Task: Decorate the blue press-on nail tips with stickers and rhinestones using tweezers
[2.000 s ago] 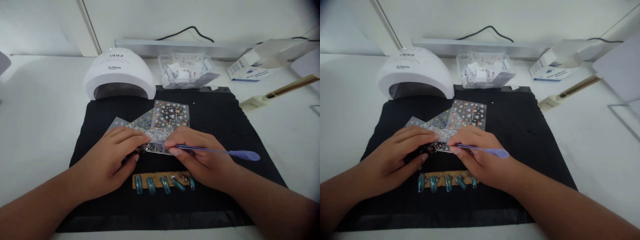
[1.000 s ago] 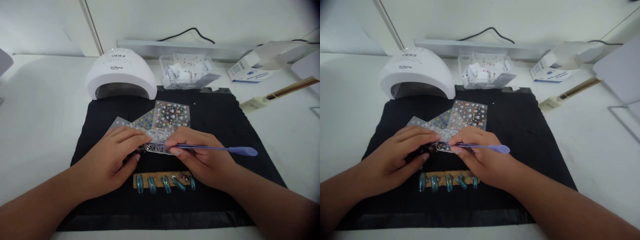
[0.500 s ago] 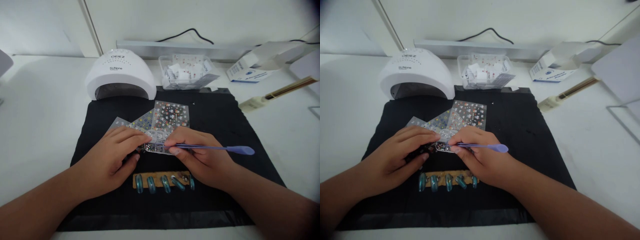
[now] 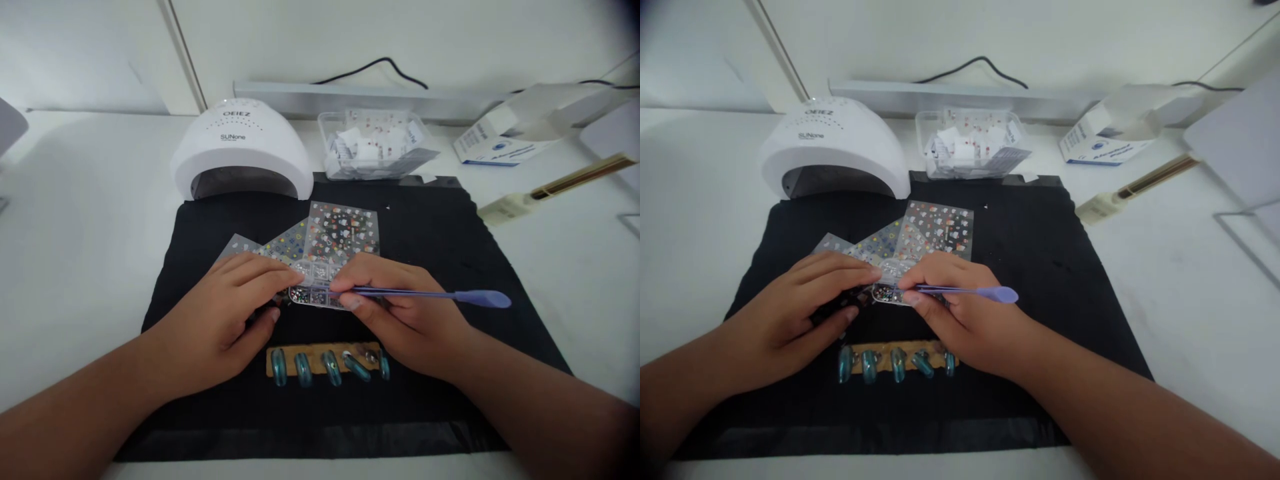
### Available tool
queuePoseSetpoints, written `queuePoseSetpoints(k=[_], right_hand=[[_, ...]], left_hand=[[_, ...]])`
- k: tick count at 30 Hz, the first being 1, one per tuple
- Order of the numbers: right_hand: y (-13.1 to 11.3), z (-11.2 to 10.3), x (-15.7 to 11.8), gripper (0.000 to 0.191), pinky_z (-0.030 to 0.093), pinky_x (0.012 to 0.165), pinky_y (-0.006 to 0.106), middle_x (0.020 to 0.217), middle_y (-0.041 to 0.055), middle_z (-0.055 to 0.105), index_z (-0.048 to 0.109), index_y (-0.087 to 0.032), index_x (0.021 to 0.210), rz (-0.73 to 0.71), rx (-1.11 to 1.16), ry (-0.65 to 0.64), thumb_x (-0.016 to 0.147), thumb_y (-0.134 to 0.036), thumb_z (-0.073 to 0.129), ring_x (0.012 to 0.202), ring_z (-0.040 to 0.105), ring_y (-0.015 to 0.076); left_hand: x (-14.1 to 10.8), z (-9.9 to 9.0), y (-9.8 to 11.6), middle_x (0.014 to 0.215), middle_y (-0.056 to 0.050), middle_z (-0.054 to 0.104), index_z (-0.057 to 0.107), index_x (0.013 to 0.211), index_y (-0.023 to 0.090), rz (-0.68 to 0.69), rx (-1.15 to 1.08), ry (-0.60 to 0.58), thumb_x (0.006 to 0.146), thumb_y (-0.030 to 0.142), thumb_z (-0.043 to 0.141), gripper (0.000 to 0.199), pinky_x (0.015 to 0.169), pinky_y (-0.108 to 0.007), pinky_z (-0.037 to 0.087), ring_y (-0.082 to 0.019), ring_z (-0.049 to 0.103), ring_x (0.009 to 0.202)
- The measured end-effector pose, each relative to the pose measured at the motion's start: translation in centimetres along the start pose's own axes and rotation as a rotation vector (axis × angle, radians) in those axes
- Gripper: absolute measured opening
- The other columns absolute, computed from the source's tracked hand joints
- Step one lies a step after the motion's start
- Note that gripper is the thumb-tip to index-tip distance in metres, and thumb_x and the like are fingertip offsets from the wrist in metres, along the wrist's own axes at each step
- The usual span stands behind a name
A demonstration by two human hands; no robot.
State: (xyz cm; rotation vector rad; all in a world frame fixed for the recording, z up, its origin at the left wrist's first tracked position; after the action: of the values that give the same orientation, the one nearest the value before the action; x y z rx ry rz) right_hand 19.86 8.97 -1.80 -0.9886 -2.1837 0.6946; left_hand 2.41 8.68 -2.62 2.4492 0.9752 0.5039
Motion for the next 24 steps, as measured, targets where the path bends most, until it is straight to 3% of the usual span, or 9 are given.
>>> queuePoseSetpoints(k=[24], right_hand=[[0.09,0.04,-0.19,0.009,0.049,0.065,0.027,0.082,0.0032,0.067,0.061,-0.018,0.093,-0.028,0.000,-0.004,0.091,-0.016,0.052,0.077,0.064,0.0144]], left_hand=[[-0.10,0.00,0.11,0.125,-0.005,0.060,0.052,0.127,0.020,0.010,0.015,0.008,0.090,0.011,0.049,0.038,0.102,-0.035,0.043,-0.019,0.054,0.115]])
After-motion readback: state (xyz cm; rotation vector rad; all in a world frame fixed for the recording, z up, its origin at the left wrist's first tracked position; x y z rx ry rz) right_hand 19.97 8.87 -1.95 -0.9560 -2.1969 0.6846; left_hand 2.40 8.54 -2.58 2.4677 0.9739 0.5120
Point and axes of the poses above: each hand's wrist, its own x-axis towards the middle knuckle, its own z-axis out of the palm, y = z × x, the point moved 6 cm from there along x, towards the middle knuckle
